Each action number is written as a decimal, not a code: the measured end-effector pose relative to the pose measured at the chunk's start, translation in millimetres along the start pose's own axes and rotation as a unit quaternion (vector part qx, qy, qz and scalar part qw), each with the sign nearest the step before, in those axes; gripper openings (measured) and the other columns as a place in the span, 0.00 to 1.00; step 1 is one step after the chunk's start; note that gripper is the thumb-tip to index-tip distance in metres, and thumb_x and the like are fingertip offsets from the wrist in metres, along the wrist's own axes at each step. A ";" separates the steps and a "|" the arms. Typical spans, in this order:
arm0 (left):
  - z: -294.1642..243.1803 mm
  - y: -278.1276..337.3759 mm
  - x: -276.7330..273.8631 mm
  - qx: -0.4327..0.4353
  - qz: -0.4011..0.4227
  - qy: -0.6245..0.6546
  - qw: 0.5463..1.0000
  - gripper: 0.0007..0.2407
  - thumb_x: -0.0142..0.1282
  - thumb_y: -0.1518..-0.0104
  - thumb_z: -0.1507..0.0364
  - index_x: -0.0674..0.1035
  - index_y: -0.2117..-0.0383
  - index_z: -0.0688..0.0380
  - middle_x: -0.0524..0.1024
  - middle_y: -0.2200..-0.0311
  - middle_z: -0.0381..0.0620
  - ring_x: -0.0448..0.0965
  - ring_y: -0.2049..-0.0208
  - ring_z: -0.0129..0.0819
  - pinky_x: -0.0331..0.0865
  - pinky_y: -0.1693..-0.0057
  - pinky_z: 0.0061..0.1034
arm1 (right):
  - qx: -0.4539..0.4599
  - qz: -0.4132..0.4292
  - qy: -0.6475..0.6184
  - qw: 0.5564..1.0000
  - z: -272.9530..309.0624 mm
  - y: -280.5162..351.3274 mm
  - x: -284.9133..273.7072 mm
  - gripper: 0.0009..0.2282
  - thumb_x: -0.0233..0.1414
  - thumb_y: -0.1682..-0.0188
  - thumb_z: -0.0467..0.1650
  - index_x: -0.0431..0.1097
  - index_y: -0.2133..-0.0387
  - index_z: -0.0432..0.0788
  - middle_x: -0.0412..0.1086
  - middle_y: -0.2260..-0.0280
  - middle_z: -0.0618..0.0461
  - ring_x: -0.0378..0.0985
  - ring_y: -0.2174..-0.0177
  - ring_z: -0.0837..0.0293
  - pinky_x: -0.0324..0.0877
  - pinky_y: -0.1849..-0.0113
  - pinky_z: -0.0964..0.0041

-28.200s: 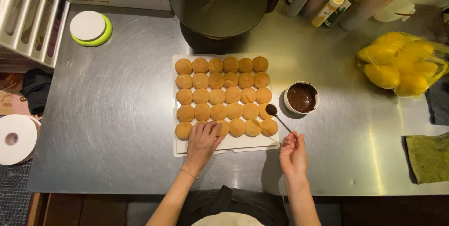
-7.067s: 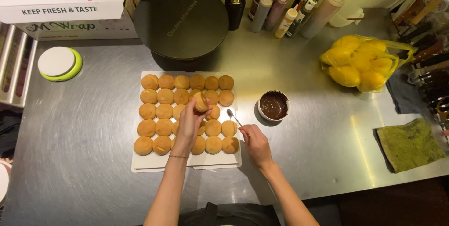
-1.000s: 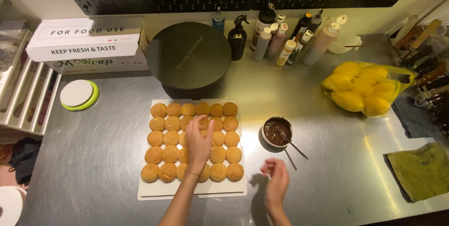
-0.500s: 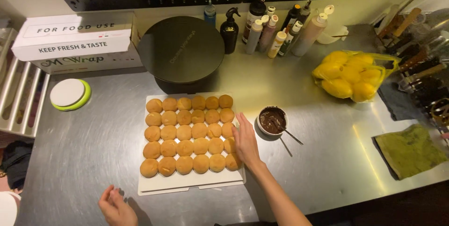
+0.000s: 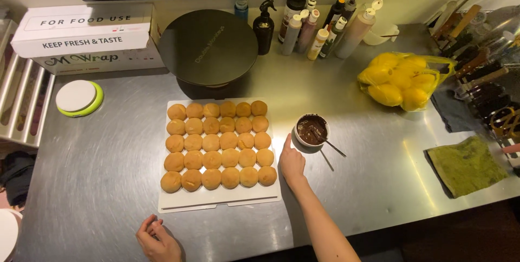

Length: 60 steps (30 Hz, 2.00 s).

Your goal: Filling or topping small pastries with chocolate sauce using a spoon at a bakery workstation.

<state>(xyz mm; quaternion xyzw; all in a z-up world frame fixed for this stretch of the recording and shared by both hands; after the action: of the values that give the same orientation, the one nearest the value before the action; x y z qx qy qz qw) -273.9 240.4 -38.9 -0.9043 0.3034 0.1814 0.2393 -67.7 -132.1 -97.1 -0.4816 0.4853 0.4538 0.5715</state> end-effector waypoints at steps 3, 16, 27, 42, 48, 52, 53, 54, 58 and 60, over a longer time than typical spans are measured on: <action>-4.7 -1.9 -0.9 -0.014 0.001 -0.013 1.000 0.09 0.41 0.28 0.78 0.71 0.49 0.74 0.72 0.51 0.64 0.76 0.57 0.49 0.70 0.50 0.39 | 0.014 -0.011 -0.055 0.998 4.8 9.6 -25.9 0.21 0.47 0.52 0.27 0.53 0.45 0.34 0.72 0.80 0.40 0.76 0.82 0.39 0.70 0.77 0.45; -10.3 -3.8 -6.3 -0.035 0.036 -0.016 0.999 0.10 0.41 0.28 0.76 0.72 0.50 0.72 0.74 0.55 0.61 0.76 0.59 0.46 0.70 0.53 0.36 | 0.065 0.060 -0.062 0.994 -1.9 -25.5 -5.5 0.31 0.41 0.51 0.25 0.43 0.31 0.33 0.75 0.72 0.30 0.81 0.73 0.34 0.76 0.67 0.43; -31.0 -46.2 13.2 -0.122 0.167 0.111 0.972 0.20 0.28 0.30 0.66 0.59 0.36 0.63 0.67 0.38 0.57 0.67 0.37 0.49 0.59 0.34 0.37 | 0.196 0.045 -0.553 0.809 33.2 134.9 -127.9 0.17 0.41 0.43 0.30 0.59 0.41 0.42 0.75 0.57 0.45 0.79 0.62 0.54 0.77 0.58 0.62; -68.8 -18.7 -1.2 -0.254 0.229 0.109 0.933 0.25 0.28 0.32 0.59 0.58 0.33 0.61 0.62 0.34 0.53 0.60 0.34 0.47 0.54 0.32 0.37 | 0.230 -0.035 -0.481 0.845 61.3 161.6 -122.0 0.21 0.37 0.42 0.35 0.56 0.36 0.42 0.65 0.41 0.43 0.68 0.43 0.49 0.64 0.44 0.57; -56.6 -23.2 -17.2 -0.172 0.259 0.158 0.937 0.24 0.35 0.33 0.63 0.57 0.34 0.65 0.57 0.32 0.60 0.60 0.33 0.50 0.56 0.31 0.39 | 0.197 -0.066 -0.499 0.841 81.9 131.8 -137.9 0.24 0.36 0.42 0.37 0.50 0.33 0.41 0.56 0.34 0.39 0.62 0.38 0.45 0.59 0.41 0.54; -70.6 -35.7 -28.8 -0.011 0.255 0.140 0.957 0.23 0.39 0.33 0.68 0.57 0.34 0.68 0.57 0.34 0.60 0.58 0.33 0.51 0.54 0.30 0.42 | 0.145 -0.076 -0.446 0.880 89.8 132.4 -122.8 0.23 0.40 0.42 0.35 0.53 0.35 0.38 0.62 0.39 0.38 0.67 0.43 0.46 0.63 0.44 0.57; -73.5 -36.7 -28.2 -0.010 0.257 0.142 0.956 0.23 0.39 0.33 0.68 0.57 0.34 0.68 0.57 0.34 0.60 0.58 0.33 0.51 0.54 0.30 0.42 | 0.147 -0.078 -0.444 0.880 90.4 134.5 -124.6 0.23 0.40 0.42 0.35 0.53 0.35 0.38 0.62 0.39 0.38 0.67 0.43 0.46 0.63 0.44 0.57; -77.6 -37.3 -27.4 0.001 0.257 0.142 0.956 0.23 0.40 0.34 0.70 0.58 0.35 0.67 0.58 0.34 0.60 0.59 0.33 0.52 0.55 0.32 0.42 | 0.140 -0.062 -0.431 0.889 90.7 136.2 -126.3 0.24 0.39 0.42 0.37 0.52 0.34 0.38 0.61 0.40 0.39 0.67 0.43 0.46 0.63 0.44 0.56; -102.9 -33.1 -19.8 0.063 0.218 0.158 0.961 0.21 0.44 0.36 0.75 0.61 0.36 0.67 0.60 0.35 0.59 0.62 0.35 0.51 0.57 0.32 0.40 | 0.046 -0.120 -0.349 0.928 87.4 134.8 -128.4 0.25 0.43 0.43 0.35 0.51 0.35 0.33 0.56 0.35 0.37 0.61 0.38 0.42 0.57 0.40 0.53; -117.2 -26.6 -19.3 0.059 0.220 0.156 0.961 0.21 0.42 0.36 0.75 0.60 0.36 0.67 0.59 0.35 0.58 0.61 0.35 0.50 0.57 0.32 0.40 | 0.043 -0.107 -0.350 0.930 81.1 136.0 -126.4 0.25 0.43 0.43 0.35 0.52 0.35 0.35 0.58 0.36 0.40 0.63 0.39 0.44 0.57 0.40 0.53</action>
<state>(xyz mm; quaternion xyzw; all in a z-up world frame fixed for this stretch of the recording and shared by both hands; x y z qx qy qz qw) -250.0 204.4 74.8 -0.8167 0.5385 0.0678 0.1962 -207.1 -41.3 18.5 -0.3164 0.2193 0.5087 0.7701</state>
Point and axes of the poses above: each hand's wrist, its own y-axis away from the middle knuckle, its own x-axis out of the palm, z = x × y, the point moved 2 cm from there along -y, towards the middle knuckle
